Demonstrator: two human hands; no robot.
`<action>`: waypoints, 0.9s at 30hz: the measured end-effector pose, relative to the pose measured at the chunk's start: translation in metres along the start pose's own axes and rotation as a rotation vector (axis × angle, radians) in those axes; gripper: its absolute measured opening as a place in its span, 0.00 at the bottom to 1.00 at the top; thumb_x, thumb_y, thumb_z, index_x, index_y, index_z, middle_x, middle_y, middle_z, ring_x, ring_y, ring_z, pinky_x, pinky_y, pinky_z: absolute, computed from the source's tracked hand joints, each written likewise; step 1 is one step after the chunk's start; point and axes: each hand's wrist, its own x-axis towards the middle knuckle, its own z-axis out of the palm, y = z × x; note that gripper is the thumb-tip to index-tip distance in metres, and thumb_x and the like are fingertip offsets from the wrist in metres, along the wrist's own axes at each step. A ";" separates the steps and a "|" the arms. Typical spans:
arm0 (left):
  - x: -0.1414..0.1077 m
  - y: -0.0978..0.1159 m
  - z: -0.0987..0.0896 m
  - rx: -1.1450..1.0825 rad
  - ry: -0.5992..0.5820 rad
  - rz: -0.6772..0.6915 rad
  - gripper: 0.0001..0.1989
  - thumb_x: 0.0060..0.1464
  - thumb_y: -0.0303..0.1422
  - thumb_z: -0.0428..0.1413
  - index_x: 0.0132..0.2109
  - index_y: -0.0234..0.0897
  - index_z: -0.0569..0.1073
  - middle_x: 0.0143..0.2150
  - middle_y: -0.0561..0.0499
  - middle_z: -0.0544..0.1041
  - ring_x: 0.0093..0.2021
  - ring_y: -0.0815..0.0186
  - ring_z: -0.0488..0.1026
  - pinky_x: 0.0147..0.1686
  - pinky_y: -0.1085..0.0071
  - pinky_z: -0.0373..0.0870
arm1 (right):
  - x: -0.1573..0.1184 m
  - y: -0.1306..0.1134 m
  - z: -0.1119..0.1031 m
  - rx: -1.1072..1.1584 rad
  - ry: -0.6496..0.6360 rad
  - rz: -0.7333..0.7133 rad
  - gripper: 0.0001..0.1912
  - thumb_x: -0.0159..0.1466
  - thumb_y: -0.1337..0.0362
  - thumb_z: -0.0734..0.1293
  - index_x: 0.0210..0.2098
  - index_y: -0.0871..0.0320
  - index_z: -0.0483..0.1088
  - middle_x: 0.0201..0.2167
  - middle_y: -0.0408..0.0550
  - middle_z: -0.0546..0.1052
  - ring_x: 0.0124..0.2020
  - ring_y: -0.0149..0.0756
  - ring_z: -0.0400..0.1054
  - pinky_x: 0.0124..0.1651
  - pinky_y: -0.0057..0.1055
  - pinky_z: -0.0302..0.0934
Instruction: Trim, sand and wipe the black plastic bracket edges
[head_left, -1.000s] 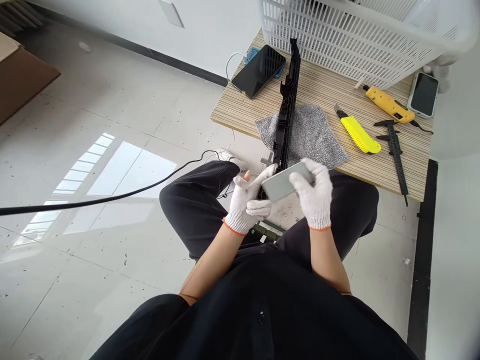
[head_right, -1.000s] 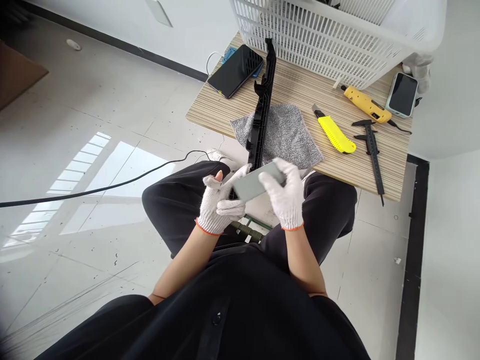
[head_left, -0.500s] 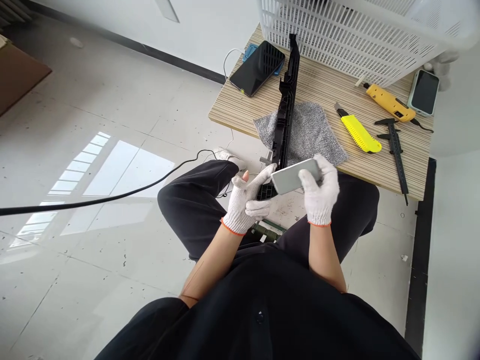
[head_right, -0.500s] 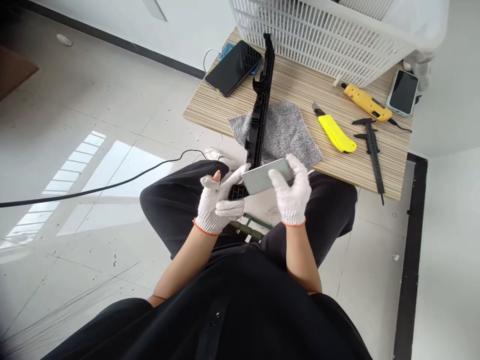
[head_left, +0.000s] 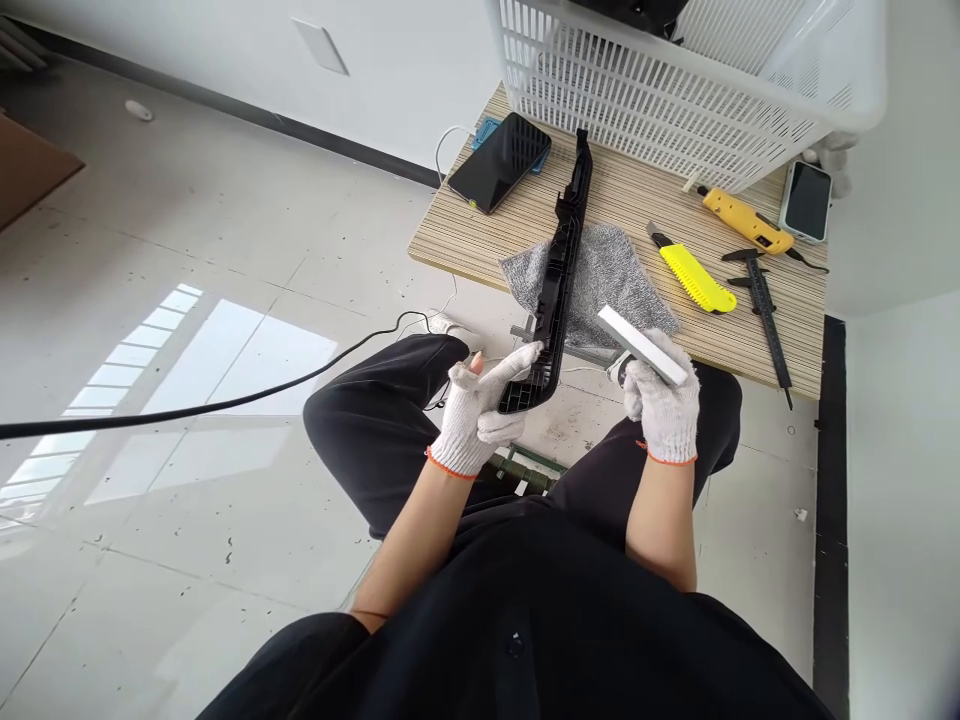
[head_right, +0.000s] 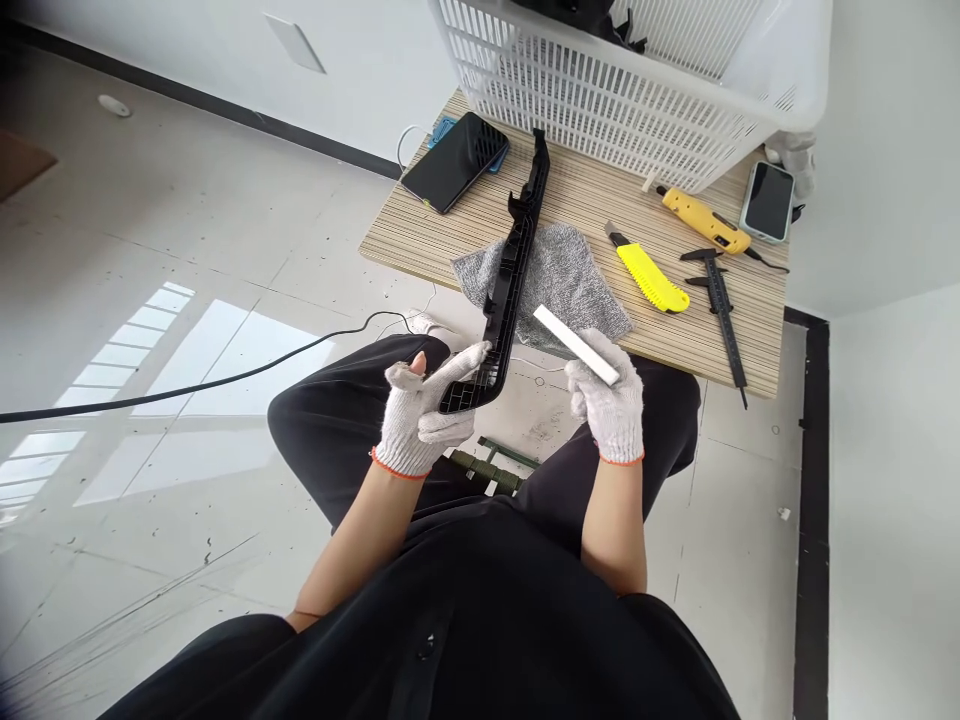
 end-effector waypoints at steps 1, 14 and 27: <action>0.001 -0.001 0.001 0.020 -0.007 0.005 0.36 0.66 0.55 0.55 0.70 0.36 0.71 0.49 0.37 0.88 0.13 0.84 0.30 0.07 0.77 0.32 | 0.000 -0.001 -0.001 0.021 -0.035 0.004 0.26 0.55 0.52 0.82 0.51 0.48 0.77 0.25 0.35 0.73 0.18 0.26 0.61 0.16 0.23 0.54; 0.002 -0.016 0.012 0.495 0.208 0.141 0.46 0.64 0.58 0.54 0.82 0.52 0.54 0.29 0.53 0.77 0.14 0.74 0.52 0.11 0.76 0.47 | -0.001 -0.003 0.008 -0.021 -0.267 0.177 0.22 0.52 0.62 0.81 0.33 0.52 0.63 0.31 0.34 0.72 0.18 0.21 0.60 0.18 0.22 0.56; 0.019 -0.040 0.029 0.891 0.476 0.813 0.30 0.61 0.44 0.67 0.68 0.46 0.75 0.60 0.41 0.84 0.20 0.78 0.66 0.15 0.78 0.65 | 0.006 0.017 0.012 -0.158 -0.267 0.039 0.39 0.64 0.56 0.76 0.72 0.43 0.65 0.54 0.49 0.79 0.34 0.32 0.73 0.30 0.31 0.73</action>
